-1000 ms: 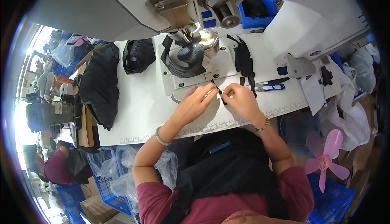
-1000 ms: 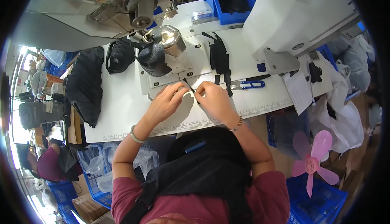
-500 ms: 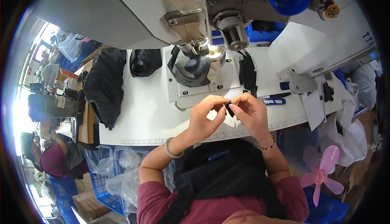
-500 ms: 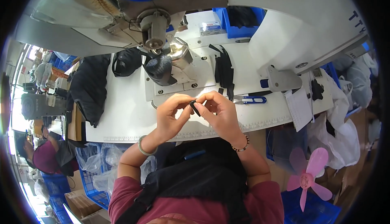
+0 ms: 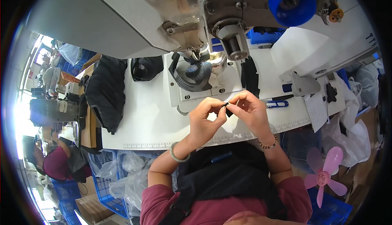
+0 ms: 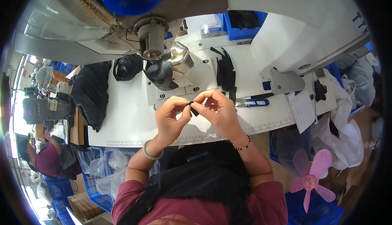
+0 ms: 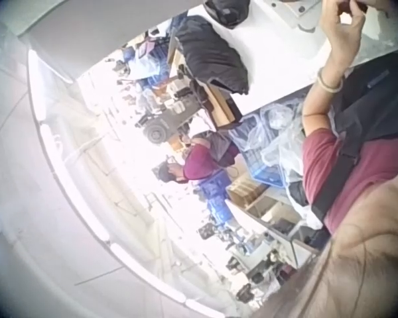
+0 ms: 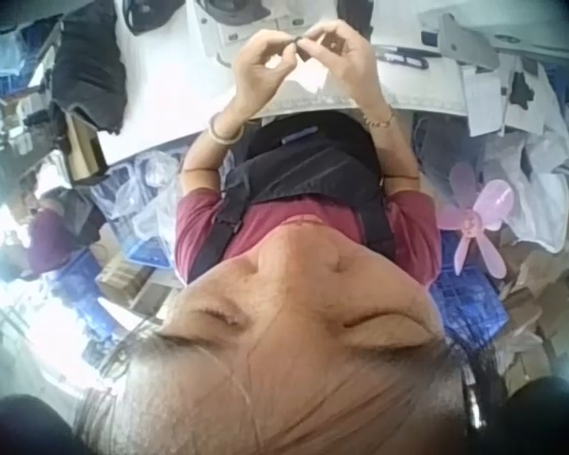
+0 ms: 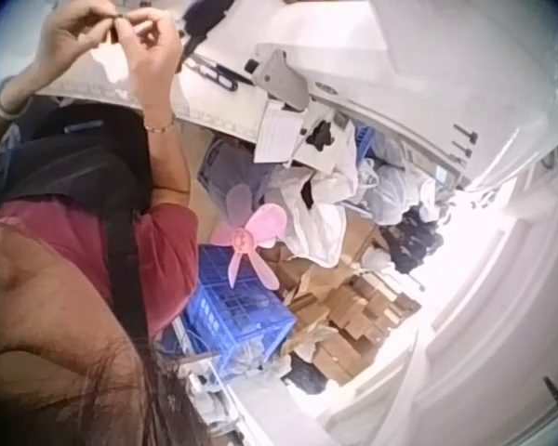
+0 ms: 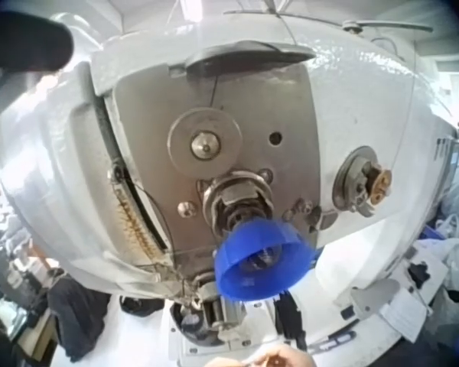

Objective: Sewing together various components of a black shoe upper using an industrial sewing machine.

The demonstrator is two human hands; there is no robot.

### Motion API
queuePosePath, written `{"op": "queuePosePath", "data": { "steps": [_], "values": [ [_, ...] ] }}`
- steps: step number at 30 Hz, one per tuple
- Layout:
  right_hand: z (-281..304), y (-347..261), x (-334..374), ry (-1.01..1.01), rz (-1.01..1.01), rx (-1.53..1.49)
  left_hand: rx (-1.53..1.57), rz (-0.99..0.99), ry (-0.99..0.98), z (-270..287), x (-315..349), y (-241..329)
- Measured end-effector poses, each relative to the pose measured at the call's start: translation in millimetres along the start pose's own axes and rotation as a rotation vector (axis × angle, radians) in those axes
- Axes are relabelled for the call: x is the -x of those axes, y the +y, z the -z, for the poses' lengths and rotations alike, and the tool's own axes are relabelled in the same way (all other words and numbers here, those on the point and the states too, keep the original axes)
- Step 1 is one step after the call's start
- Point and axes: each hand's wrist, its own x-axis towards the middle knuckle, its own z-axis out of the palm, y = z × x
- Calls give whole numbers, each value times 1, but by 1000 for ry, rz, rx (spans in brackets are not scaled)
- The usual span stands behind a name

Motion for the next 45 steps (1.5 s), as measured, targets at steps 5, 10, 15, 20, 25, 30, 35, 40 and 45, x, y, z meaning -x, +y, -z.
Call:
{"op": "queuePosePath", "data": {
  "steps": [5, 10, 15, 20, 25, 30, 35, 40, 45],
  "values": [
    [-12, -4, 11, -47, -81, 78, 261, 226, 100, -2, 3, 4],
    [-15, -13, 12, -2, 237, 403, 461, 396, 81, 3, 2, 10],
    [2, -23, -3, -232, 449, 702, 416, 470, -65, 22, -4, 16],
    [8, -29, -11, -333, 539, 760, 309, 540, -312, 34, -19, 28],
    [-7, -49, -15, -246, 401, 557, 266, 392, -180, 51, -31, 56],
    [-45, -48, -39, -35, -1, -64, 156, 274, 2, 77, -80, 74],
    [-62, -22, -59, 146, 197, -174, 151, 416, -48, 75, -88, 54],
    [-51, -7, -60, 117, 409, 176, 197, 459, 13, 67, -87, 53],
    [-52, -8, -56, 146, 536, 256, 270, 502, -5, 72, -90, 50]
  ]
}}
